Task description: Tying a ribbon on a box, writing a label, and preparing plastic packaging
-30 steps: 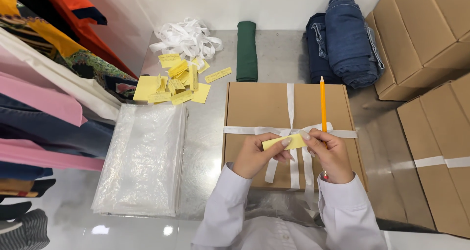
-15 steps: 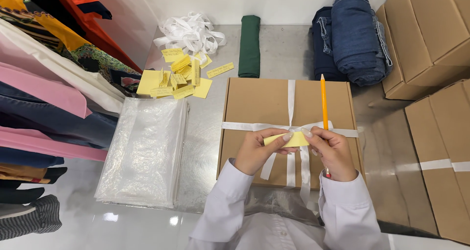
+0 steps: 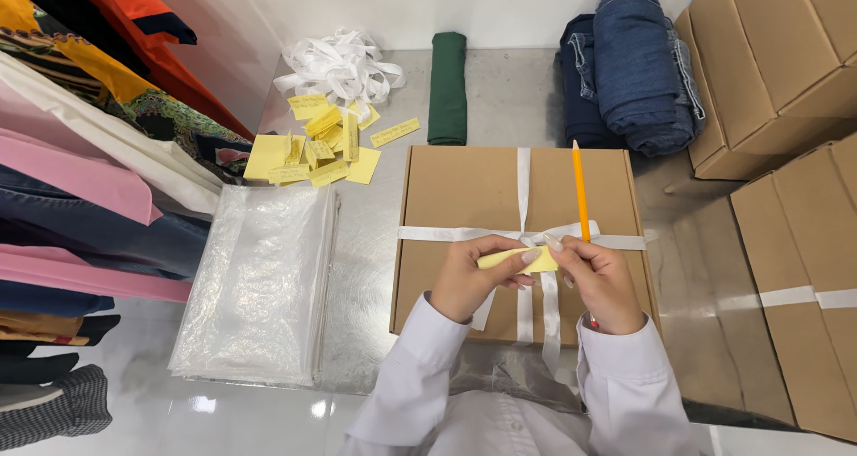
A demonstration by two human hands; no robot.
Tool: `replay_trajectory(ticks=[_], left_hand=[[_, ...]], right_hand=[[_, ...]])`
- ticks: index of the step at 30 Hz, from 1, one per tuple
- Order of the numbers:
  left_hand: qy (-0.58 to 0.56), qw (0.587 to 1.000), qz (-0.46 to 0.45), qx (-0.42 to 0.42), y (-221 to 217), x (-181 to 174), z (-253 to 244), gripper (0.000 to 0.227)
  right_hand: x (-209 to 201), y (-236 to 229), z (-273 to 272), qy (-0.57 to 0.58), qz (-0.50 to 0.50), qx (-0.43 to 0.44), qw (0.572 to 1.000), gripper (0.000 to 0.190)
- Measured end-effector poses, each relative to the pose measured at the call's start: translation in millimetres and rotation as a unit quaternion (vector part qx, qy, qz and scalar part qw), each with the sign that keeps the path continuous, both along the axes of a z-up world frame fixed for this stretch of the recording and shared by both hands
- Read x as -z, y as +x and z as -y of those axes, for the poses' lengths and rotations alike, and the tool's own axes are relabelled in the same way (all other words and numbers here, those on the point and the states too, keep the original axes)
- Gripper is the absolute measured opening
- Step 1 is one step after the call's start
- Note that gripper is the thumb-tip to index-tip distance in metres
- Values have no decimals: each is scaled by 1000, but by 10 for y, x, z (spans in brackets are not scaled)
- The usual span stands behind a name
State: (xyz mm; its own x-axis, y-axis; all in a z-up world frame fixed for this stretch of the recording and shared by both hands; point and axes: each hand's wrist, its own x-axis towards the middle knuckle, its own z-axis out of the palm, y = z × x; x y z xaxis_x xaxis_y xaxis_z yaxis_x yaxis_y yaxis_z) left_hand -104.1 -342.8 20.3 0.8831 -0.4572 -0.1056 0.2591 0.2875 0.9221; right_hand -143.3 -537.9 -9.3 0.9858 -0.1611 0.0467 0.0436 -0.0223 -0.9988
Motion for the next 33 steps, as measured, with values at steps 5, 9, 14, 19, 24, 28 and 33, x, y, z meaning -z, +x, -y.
replay_trajectory(ticks=[5, 9, 14, 19, 24, 28, 33], left_hand=[[-3, 1000, 6, 12, 3, -66, -15, 28], [-1, 1000, 6, 27, 0, -96, -36, 28], [-7, 999, -4, 44, -13, -152, -63, 30], [-9, 999, -6, 52, -9, -159, -88, 30], [1, 998, -2, 65, 2, -164, -106, 28], [19, 997, 14, 72, 25, -150, -115, 27], [80, 985, 76, 133, 117, -118, -116, 22]], right_hand=[[-40, -54, -5, 7, 5, -1, 1000, 30], [-42, -87, 0, 21, 4, -1, 1000, 27], [-125, -120, -7, 17, 11, -10, 1000, 27], [-129, -140, -30, 19, 14, -11, 1000, 24], [-193, -141, -65, 6, 11, -8, 1000, 24], [-246, -157, -105, -2, 1, -11, 1000, 24], [-356, -164, -142, -50, 1, -12, 999, 20]])
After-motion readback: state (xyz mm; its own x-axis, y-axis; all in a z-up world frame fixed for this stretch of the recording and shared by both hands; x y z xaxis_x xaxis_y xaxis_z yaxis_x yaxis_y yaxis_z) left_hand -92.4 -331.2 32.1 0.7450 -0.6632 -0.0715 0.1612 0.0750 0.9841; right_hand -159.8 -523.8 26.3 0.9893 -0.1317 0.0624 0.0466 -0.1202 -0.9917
